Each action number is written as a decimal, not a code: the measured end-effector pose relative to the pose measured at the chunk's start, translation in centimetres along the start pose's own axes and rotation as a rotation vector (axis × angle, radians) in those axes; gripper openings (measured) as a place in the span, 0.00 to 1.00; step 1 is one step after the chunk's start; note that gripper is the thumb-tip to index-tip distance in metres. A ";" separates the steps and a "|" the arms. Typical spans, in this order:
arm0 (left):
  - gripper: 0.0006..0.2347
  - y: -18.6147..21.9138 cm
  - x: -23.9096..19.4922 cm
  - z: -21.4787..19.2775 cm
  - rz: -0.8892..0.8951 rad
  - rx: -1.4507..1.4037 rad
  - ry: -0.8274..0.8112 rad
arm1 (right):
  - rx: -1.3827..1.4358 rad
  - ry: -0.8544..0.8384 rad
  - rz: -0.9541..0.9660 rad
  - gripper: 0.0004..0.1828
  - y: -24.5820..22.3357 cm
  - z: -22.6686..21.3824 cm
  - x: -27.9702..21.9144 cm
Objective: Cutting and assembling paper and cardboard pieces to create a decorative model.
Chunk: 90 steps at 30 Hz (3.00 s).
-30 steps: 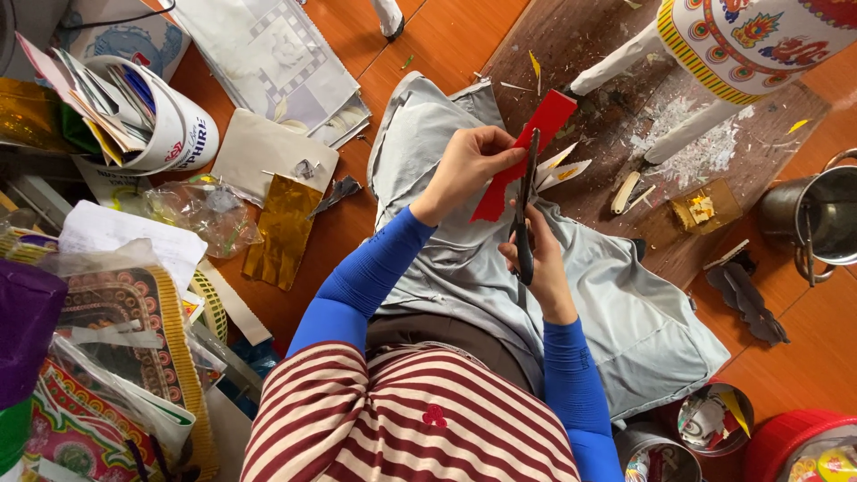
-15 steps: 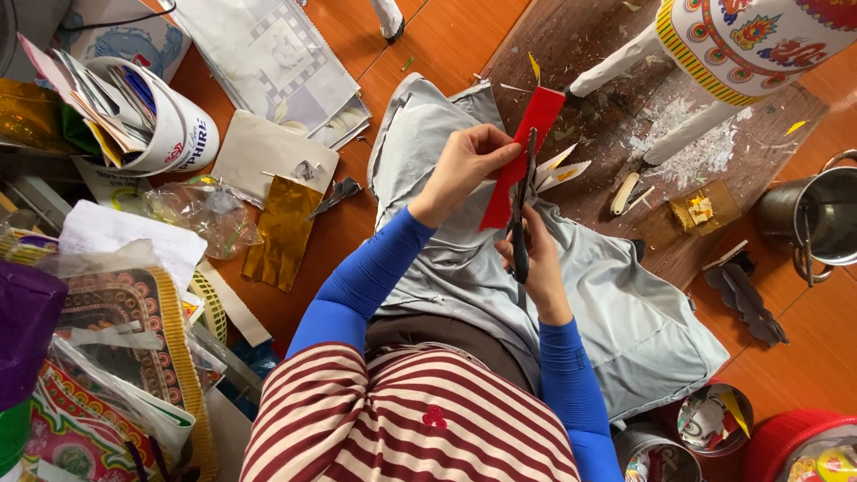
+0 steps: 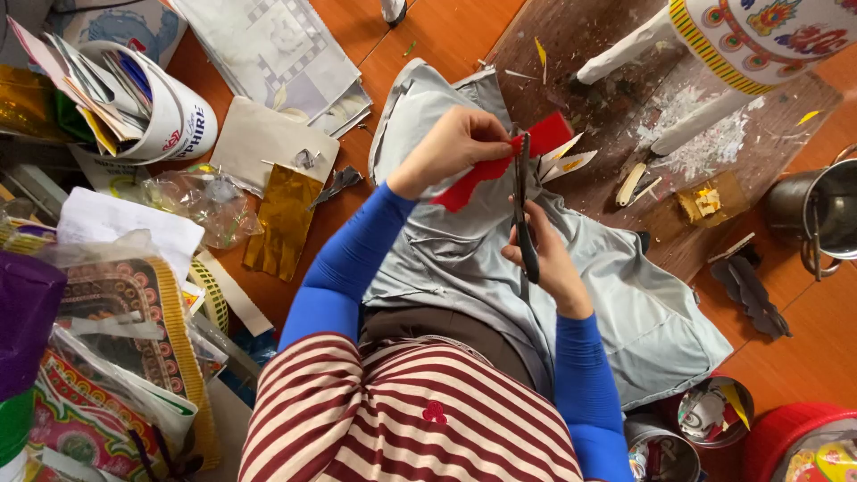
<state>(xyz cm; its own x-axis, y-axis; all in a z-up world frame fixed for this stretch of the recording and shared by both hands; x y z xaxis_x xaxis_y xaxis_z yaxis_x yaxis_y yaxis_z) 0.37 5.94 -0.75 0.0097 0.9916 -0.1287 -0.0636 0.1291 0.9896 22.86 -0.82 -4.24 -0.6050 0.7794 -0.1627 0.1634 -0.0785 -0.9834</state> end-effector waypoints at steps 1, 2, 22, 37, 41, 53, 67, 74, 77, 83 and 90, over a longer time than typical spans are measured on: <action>0.04 0.5 0.1 -0.1 -0.006 0.069 -0.059 | -0.055 -0.004 -0.003 0.46 -0.1 -0.2 0.2; 0.04 1.0 0.1 -0.1 -0.013 0.137 -0.117 | -0.109 -0.008 -0.006 0.46 -0.3 -0.4 0.5; 0.06 1.5 8.6 -8.2 0.101 -0.030 0.123 | -0.266 0.104 -0.069 0.37 -6.1 -3.4 14.4; 0.13 4.1 -1.2 2.6 0.030 -0.510 0.088 | 0.389 0.451 -0.122 0.35 -2.8 -3.8 7.4; 0.11 0.4 -1.7 3.9 -0.032 -0.217 -0.116 | 0.412 0.472 -0.095 0.35 -3.6 -4.0 5.8; 0.06 0.5 1.2 3.6 0.178 -0.419 0.223 | 0.084 0.112 -0.250 0.41 -1.4 0.6 2.1; 0.06 -1.1 1.0 4.3 0.164 -0.454 0.228 | -0.062 0.318 -0.108 0.45 -1.5 0.3 2.3; 0.05 -1.3 1.0 4.1 0.162 -0.487 0.238 | -0.069 0.360 -0.104 0.40 -1.0 0.7 2.5; 0.06 -1.7 1.1 4.0 0.161 -0.484 0.233 | -0.056 0.369 -0.114 0.38 -1.7 0.8 2.4; 0.09 -0.8 1.0 4.1 0.103 -0.467 0.152 | -0.064 0.379 -0.112 0.39 -1.1 0.3 2.4; 0.09 -1.4 2.0 4.0 0.036 -0.481 0.147 | -0.003 0.298 -0.151 0.41 -2.0 0.4 2.3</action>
<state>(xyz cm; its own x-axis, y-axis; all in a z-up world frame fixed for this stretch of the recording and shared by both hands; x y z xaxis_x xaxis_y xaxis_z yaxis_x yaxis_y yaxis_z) 4.43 7.76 -2.17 -0.1398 0.9807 -0.1367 -0.5140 0.0461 0.8565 20.84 0.89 -2.69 -0.3684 0.9295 0.0152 0.0917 0.0526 -0.9944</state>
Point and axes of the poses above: each hand's wrist, its own x-axis towards the middle knuckle, its own z-axis out of the palm, y = z × x, the point moved 6 cm from there along x, towards the middle knuckle, and after that the axes turned 3 degrees about y, right-handed, at the moved point
